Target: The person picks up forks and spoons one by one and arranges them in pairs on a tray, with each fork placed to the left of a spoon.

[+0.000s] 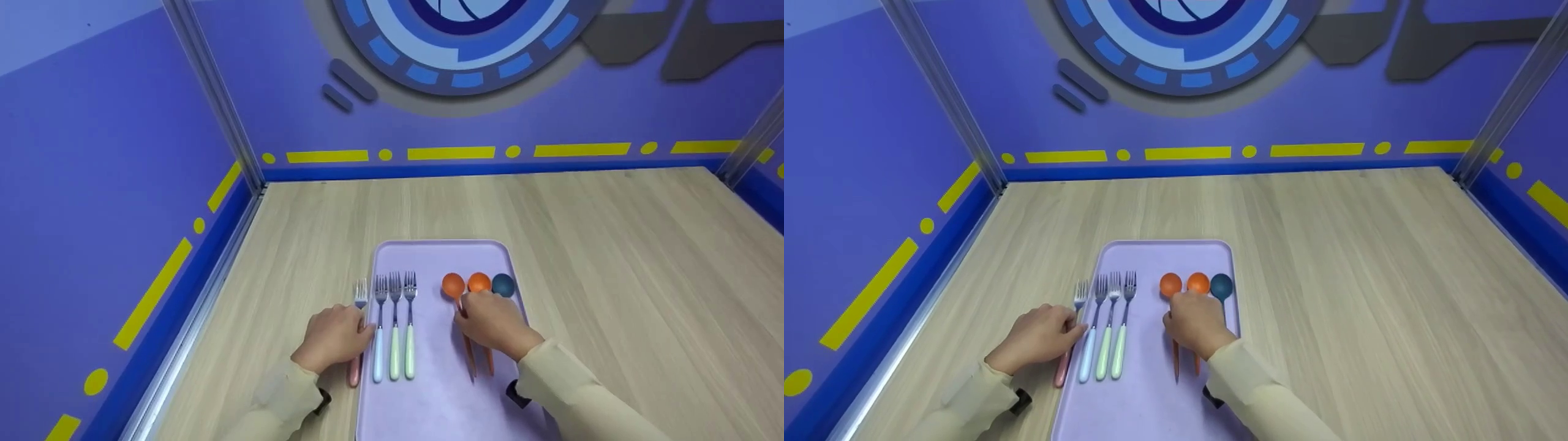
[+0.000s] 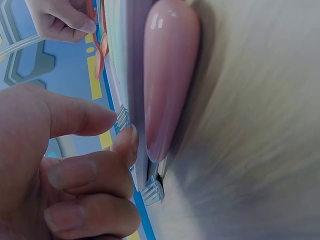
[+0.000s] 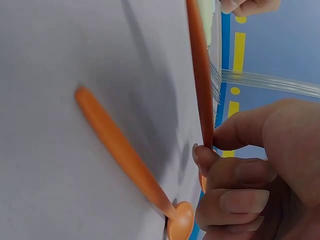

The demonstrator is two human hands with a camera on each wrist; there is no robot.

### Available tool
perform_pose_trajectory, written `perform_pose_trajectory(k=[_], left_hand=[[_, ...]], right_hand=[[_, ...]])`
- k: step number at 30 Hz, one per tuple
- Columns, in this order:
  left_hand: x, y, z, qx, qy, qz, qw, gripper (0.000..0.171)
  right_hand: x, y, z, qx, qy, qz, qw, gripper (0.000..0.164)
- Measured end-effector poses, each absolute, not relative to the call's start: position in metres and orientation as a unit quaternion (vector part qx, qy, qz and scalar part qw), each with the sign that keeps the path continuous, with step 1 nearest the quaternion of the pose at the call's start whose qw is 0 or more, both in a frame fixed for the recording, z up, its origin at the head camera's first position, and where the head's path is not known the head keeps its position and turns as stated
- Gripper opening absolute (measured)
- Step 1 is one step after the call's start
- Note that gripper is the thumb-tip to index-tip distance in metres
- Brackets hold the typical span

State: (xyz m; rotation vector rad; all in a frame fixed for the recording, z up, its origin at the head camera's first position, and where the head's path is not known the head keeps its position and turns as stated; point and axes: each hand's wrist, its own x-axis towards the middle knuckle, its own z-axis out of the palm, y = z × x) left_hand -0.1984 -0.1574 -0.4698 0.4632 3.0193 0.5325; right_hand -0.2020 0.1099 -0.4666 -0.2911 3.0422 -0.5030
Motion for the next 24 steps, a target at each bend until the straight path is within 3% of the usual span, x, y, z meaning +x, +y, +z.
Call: perform_pose_trajectory(k=[24], left_hand=[[-0.1986,-0.1622,-0.4737,0.153,0.971,0.183,0.012,0.039]], right_hand=[[-0.2038,0.1071,-0.4759,-0.102,0.985,-0.134,0.019,0.033]])
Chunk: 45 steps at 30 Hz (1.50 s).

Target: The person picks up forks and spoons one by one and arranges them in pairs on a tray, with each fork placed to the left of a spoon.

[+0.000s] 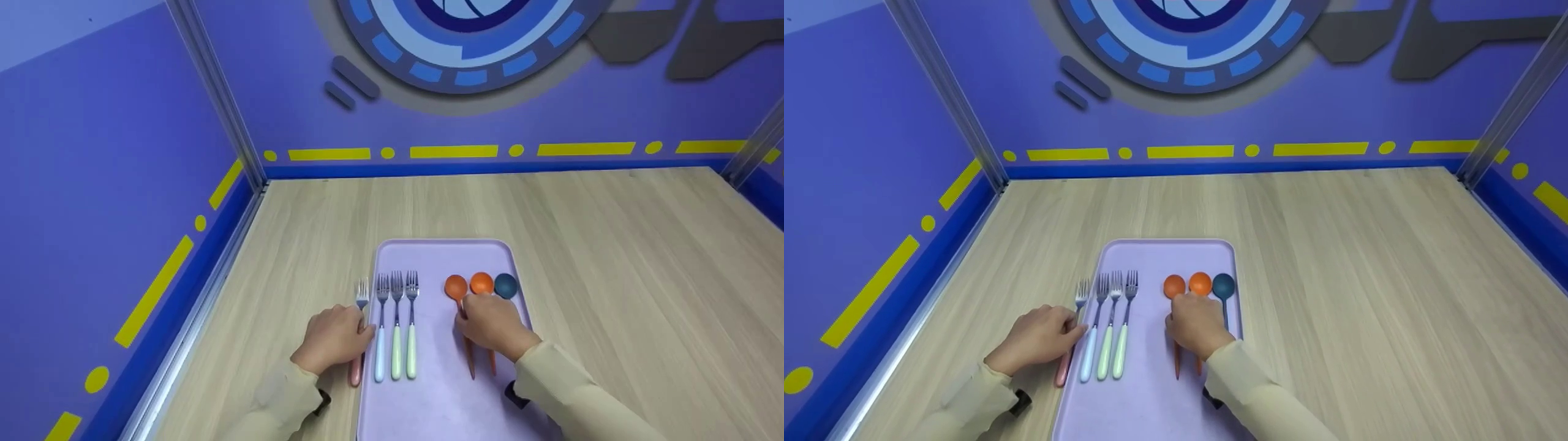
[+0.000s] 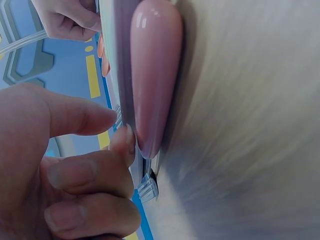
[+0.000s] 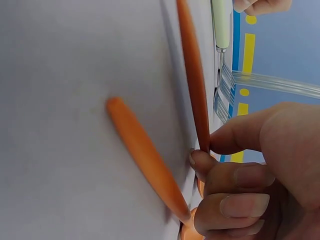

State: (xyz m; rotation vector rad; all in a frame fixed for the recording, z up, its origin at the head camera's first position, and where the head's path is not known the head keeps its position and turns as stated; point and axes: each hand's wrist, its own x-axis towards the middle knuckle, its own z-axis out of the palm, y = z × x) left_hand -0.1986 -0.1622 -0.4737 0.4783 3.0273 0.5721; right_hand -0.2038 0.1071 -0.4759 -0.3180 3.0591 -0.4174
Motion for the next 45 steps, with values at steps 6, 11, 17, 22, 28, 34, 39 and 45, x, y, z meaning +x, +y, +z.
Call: perform_pose_trajectory(k=[6,11,17,22,28,34,39,45], left_hand=[[-0.198,-0.162,-0.474,0.150,0.971,0.186,0.017,0.037],[-0.198,-0.163,-0.473,0.145,0.972,0.186,0.022,0.035],[-0.198,-0.163,-0.473,0.145,0.973,0.181,0.022,0.033],[-0.198,-0.165,-0.473,0.152,0.973,0.174,0.007,0.035],[-0.200,-0.166,-0.474,0.156,0.974,0.162,-0.001,0.039],[-0.201,-0.168,-0.475,0.151,0.975,0.160,0.009,0.039],[-0.201,-0.169,-0.474,0.153,0.975,0.159,0.010,0.038],[-0.199,-0.169,-0.474,0.156,0.975,0.155,0.016,0.036]], right_hand=[[-0.206,0.107,-0.476,-0.099,0.985,-0.136,0.027,0.033],[-0.207,0.107,-0.477,-0.093,0.985,-0.142,0.031,0.033],[-0.207,0.107,-0.477,-0.090,0.985,-0.146,0.024,0.034],[-0.207,0.107,-0.478,-0.095,0.985,-0.143,0.008,0.036],[-0.206,0.107,-0.478,-0.095,0.985,-0.143,-0.006,0.039],[-0.204,0.108,-0.472,-0.092,0.985,-0.147,0.000,0.034],[-0.199,0.114,-0.466,-0.085,0.981,-0.172,0.006,0.032],[-0.190,0.130,-0.460,-0.084,0.981,-0.175,-0.007,0.034]])
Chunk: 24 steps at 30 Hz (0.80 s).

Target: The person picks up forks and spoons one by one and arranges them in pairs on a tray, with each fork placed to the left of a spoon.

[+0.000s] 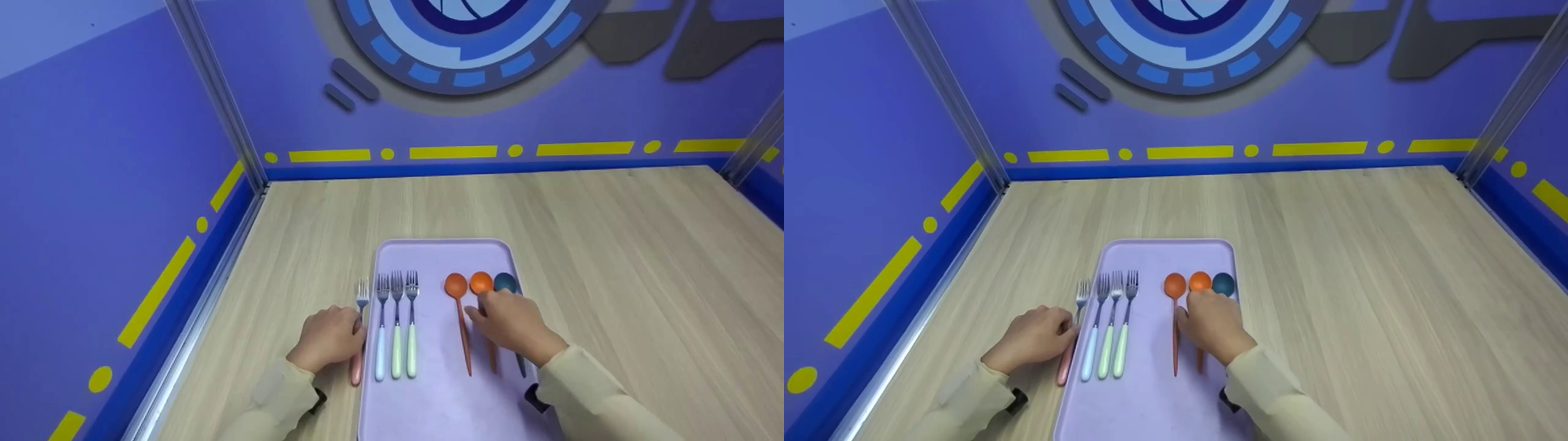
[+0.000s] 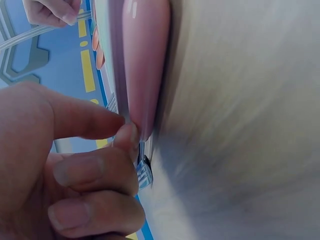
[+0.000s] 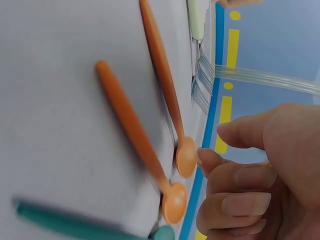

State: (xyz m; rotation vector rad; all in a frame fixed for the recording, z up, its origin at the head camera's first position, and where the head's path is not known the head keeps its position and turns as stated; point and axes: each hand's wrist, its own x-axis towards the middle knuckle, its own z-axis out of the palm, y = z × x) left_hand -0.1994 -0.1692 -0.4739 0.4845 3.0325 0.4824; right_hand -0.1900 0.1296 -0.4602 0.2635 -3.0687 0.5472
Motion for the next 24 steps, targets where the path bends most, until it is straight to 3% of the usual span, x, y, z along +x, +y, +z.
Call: perform_pose_trajectory(k=[11,24], left_hand=[[-0.198,-0.173,-0.476,0.154,0.975,0.156,0.025,0.036],[-0.202,-0.172,-0.479,0.151,0.974,0.167,0.036,0.036]], right_hand=[[-0.179,0.158,-0.460,0.077,-0.981,0.175,0.040,0.037],[-0.178,0.171,-0.467,0.057,-0.981,0.183,0.012,0.034]])
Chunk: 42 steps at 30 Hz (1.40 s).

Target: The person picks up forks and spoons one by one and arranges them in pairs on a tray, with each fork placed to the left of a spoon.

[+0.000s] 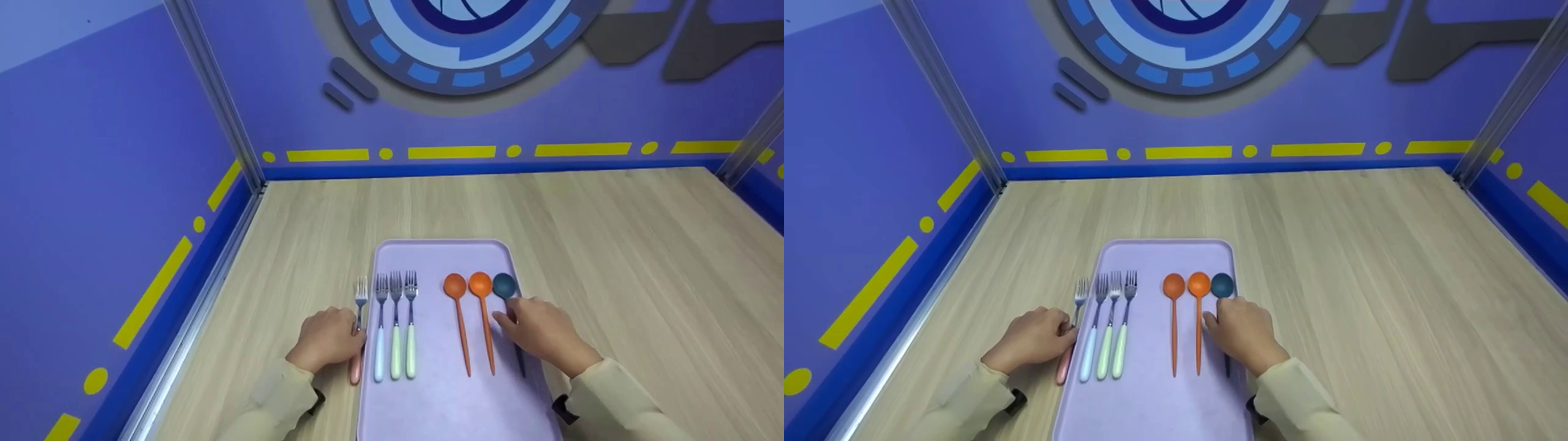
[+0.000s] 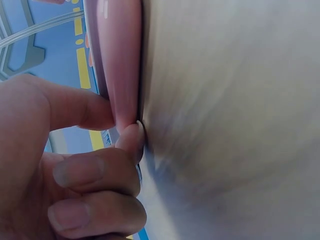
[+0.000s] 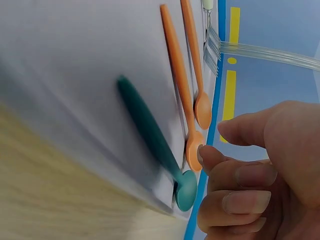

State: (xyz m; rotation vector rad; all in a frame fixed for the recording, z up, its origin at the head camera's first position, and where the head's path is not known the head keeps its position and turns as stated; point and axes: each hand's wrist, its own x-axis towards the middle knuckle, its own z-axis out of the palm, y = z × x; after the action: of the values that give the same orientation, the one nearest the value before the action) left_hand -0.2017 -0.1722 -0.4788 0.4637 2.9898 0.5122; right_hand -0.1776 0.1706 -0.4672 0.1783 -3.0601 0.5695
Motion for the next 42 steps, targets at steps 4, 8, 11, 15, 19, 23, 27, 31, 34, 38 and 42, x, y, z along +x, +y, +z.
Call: perform_pose_trajectory(k=[4,8,11,15,19,23,27,31,34,38,42], left_hand=[[-0.201,-0.172,-0.478,0.151,0.974,0.166,0.038,0.036],[-0.202,-0.171,-0.478,0.147,0.975,0.165,0.038,0.033],[-0.203,-0.171,-0.479,0.144,0.975,0.165,0.038,0.032],[-0.203,-0.172,-0.480,0.140,0.976,0.161,0.033,0.034],[-0.203,-0.172,-0.476,0.135,0.977,0.161,0.032,0.037],[-0.203,-0.170,-0.469,0.129,0.977,0.165,0.031,0.038],[-0.202,-0.167,-0.460,0.125,0.978,0.167,0.025,0.039],[-0.202,-0.161,-0.453,0.127,0.978,0.166,0.021,0.038],[-0.202,-0.155,-0.450,0.138,0.977,0.164,0.017,0.038],[-0.202,-0.147,-0.447,0.157,0.974,0.162,0.010,0.038],[-0.201,-0.139,-0.446,0.174,0.973,0.154,0.000,0.039]], right_hand=[[-0.178,0.172,-0.468,0.053,-0.981,0.185,0.008,0.033],[-0.178,0.173,-0.469,0.050,-0.981,0.189,0.006,0.033],[-0.177,0.174,-0.469,0.050,-0.980,0.190,0.007,0.034],[-0.176,0.176,-0.470,0.051,-0.981,0.189,0.010,0.035],[-0.175,0.180,-0.471,0.053,-0.979,0.194,0.011,0.032],[-0.175,0.182,-0.473,0.054,-0.979,0.197,0.011,0.032],[-0.175,0.184,-0.474,0.049,-0.980,0.195,0.006,0.032],[-0.174,0.186,-0.474,0.034,-0.980,0.195,-0.009,0.029],[-0.174,0.187,-0.474,0.028,-0.980,0.195,-0.018,0.027],[-0.173,0.189,-0.474,0.030,-0.981,0.191,-0.014,0.027],[-0.171,0.192,-0.474,0.031,-0.982,0.187,-0.004,0.028]])
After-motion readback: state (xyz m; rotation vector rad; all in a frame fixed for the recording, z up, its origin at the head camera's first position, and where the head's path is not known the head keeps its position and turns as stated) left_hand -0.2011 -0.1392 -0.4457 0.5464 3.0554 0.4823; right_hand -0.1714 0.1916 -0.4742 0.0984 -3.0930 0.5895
